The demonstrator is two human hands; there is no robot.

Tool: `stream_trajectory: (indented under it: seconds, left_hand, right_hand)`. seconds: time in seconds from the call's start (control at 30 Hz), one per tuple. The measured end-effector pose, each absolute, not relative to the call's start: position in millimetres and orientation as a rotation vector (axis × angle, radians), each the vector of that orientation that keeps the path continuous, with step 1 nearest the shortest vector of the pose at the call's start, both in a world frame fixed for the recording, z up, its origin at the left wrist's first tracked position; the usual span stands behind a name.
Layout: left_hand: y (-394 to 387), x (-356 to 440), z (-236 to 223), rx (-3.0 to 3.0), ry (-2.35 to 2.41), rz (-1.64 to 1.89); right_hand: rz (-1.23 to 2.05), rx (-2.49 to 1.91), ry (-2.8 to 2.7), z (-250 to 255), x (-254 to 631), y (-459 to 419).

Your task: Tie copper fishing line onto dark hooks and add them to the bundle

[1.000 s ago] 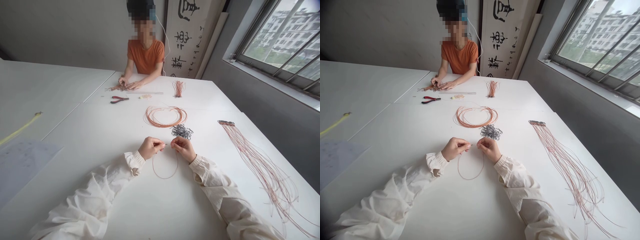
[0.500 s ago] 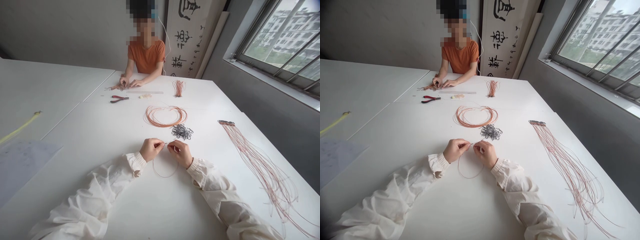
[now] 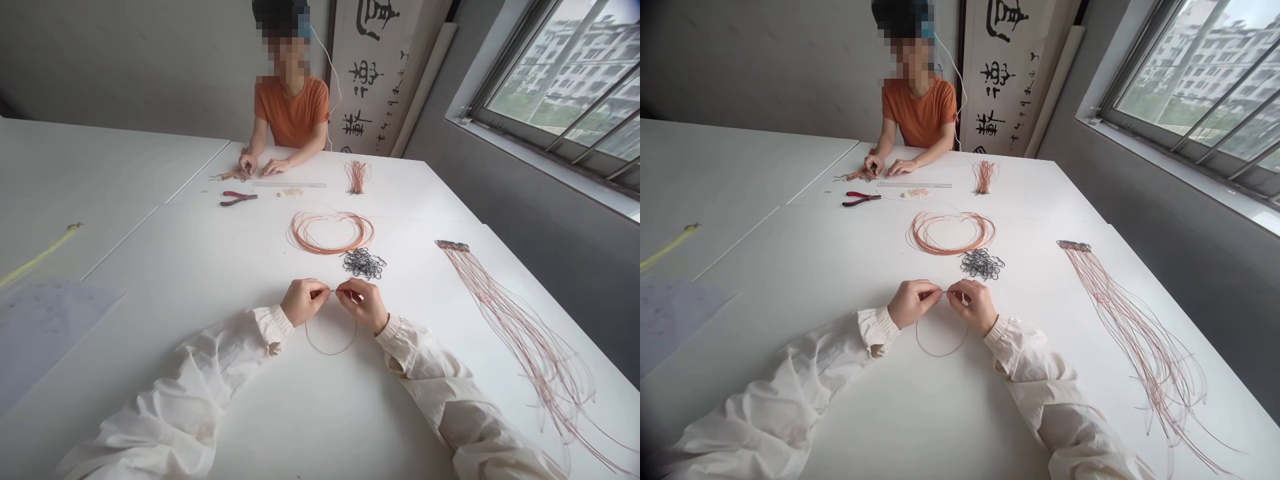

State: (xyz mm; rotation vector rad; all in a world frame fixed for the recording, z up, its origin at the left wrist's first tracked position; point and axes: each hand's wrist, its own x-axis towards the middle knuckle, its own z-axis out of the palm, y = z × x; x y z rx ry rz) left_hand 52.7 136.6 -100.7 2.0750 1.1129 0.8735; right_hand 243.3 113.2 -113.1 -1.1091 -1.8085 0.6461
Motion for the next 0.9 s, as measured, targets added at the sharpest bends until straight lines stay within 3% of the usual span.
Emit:
stream_trajectory:
  seconds: [0.6,0.9]
  left_hand:
    - [127.0,53.6,-104.0,2.255,1.017,0.849]
    - [126.0,53.4,-102.0,2.267,0.993,0.847]
  right_hand:
    - [1.202,-1.07,-1.607,-111.5,246.7,127.8]
    - [1.311,-1.059,-1.513,-106.4,251.3,128.6]
